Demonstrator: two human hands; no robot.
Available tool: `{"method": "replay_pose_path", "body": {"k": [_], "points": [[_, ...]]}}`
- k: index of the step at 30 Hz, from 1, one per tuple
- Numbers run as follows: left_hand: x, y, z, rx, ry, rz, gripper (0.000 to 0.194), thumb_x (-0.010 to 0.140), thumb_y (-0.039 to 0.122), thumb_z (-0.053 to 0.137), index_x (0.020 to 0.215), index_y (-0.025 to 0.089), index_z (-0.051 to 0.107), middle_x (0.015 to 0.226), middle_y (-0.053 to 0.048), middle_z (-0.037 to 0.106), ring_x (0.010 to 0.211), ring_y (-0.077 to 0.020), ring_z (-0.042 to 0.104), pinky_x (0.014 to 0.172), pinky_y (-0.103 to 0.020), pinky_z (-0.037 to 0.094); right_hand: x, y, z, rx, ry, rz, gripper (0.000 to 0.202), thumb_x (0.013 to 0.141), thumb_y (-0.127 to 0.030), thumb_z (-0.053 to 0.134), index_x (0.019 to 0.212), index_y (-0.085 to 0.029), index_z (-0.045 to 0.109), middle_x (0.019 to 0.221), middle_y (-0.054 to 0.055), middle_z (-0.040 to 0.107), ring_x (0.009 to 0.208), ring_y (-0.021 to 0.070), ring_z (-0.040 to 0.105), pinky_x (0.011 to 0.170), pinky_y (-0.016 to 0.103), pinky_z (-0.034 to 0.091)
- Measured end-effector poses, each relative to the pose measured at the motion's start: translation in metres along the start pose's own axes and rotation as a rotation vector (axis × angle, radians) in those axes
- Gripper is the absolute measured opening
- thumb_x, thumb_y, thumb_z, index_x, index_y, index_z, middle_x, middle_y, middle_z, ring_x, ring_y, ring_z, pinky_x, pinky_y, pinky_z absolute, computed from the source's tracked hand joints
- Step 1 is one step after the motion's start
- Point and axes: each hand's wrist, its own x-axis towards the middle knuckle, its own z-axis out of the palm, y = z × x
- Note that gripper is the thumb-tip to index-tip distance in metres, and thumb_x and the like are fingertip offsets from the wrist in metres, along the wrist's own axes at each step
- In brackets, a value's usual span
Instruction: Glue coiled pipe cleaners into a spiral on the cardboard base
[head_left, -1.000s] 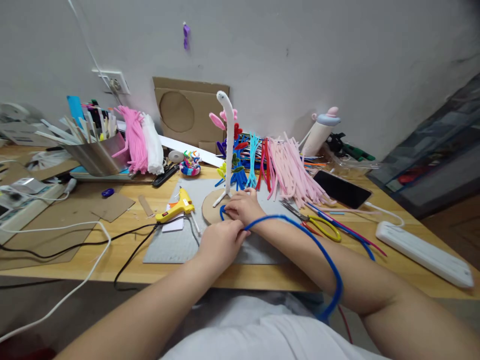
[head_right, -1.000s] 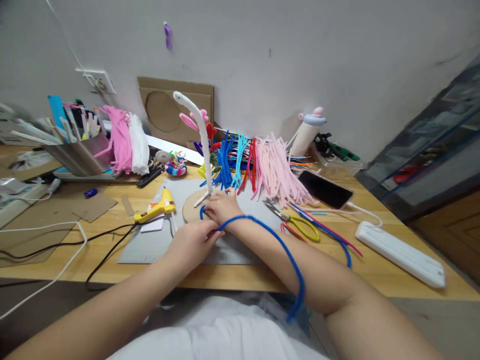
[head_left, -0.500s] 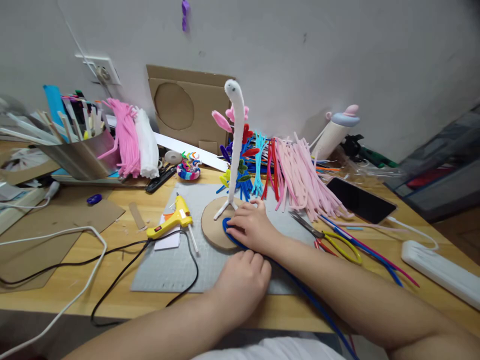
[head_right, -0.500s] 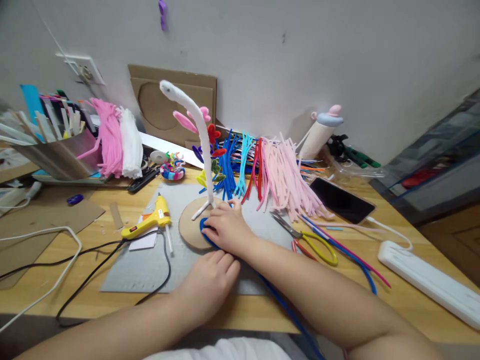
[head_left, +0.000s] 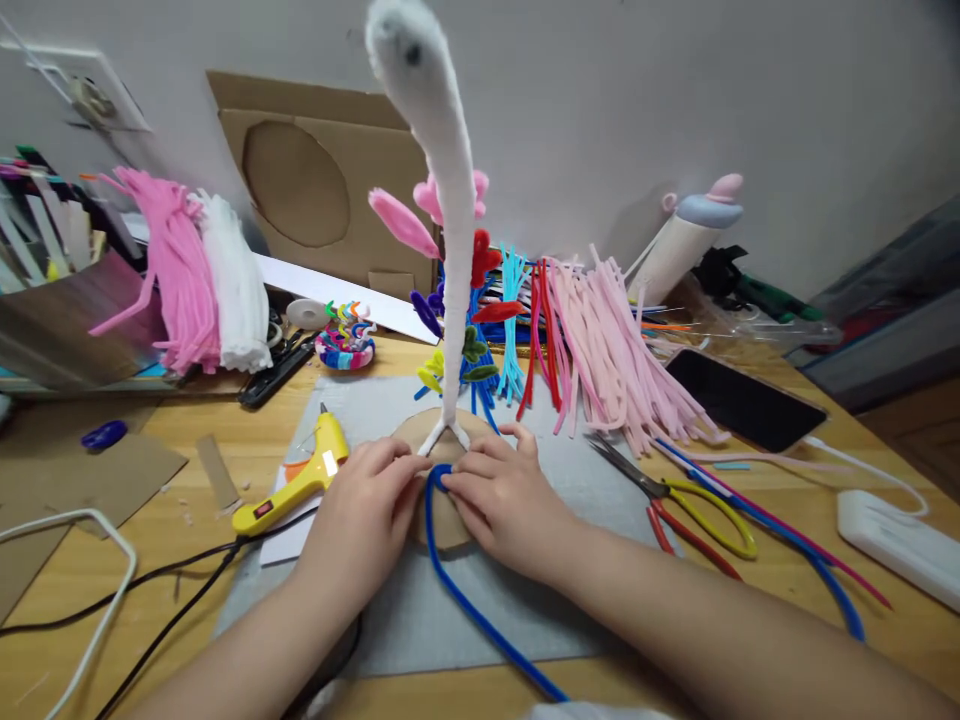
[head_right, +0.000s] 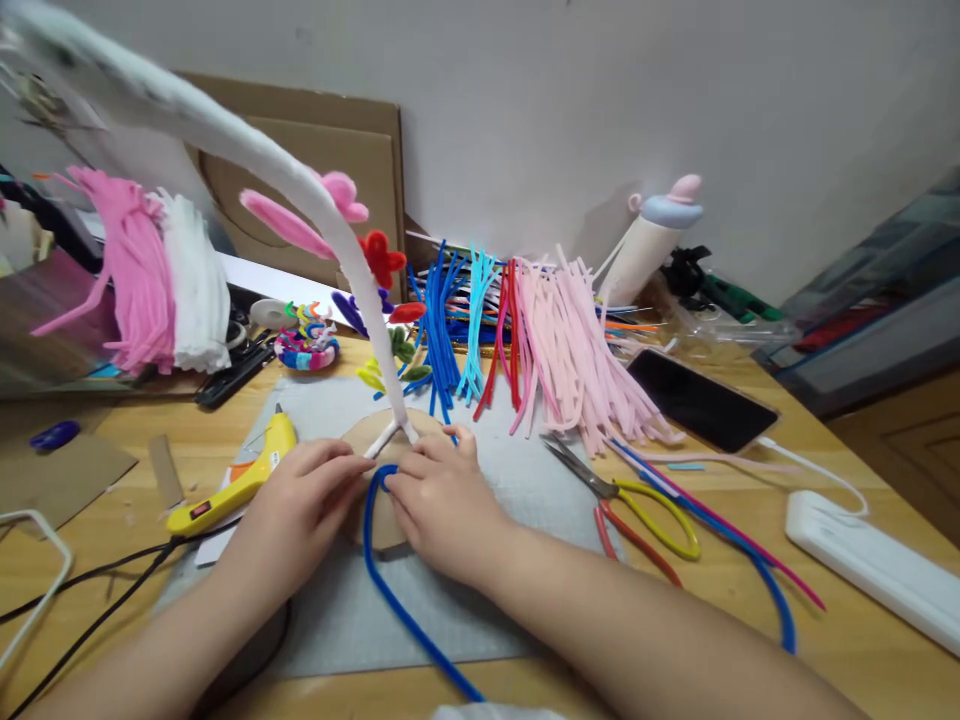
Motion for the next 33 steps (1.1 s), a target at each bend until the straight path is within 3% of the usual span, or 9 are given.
{"method": "replay_pose_path", "body": {"k": [22,33], "points": [[-0.005,-0.002,0.011,0.106,-0.052,0.043,0.025,0.091,0.021,0.047,0.11,0.026,0.063,0.104,-0.006,0.059,0.092,-0.0227,0.05,0.078,-0.04,0.043,-0.001,0.001,0.002,0.016,0.009,0.008,0.015,0.089,-0.02,0.054,0.096,-0.022,0.067,0.086,0.002,0.069,0.096,0.0209,0.053,0.098,0.046,0.021],[-0.004,0.004,0.012,0.111,-0.045,-0.012,0.022,0.086,0.021,0.053,0.105,0.025,0.064,0.103,-0.005,0.058,0.092,-0.0228,0.052,0.079,-0.039,0.043,-0.001,-0.007,-0.002,-0.013,-0.018,0.048,0.014,0.087,-0.032,0.057,0.089,-0.021,0.065,0.084,0.003,0.067,0.098,0.0232,0.053,0.099,0.049,0.02]]}}
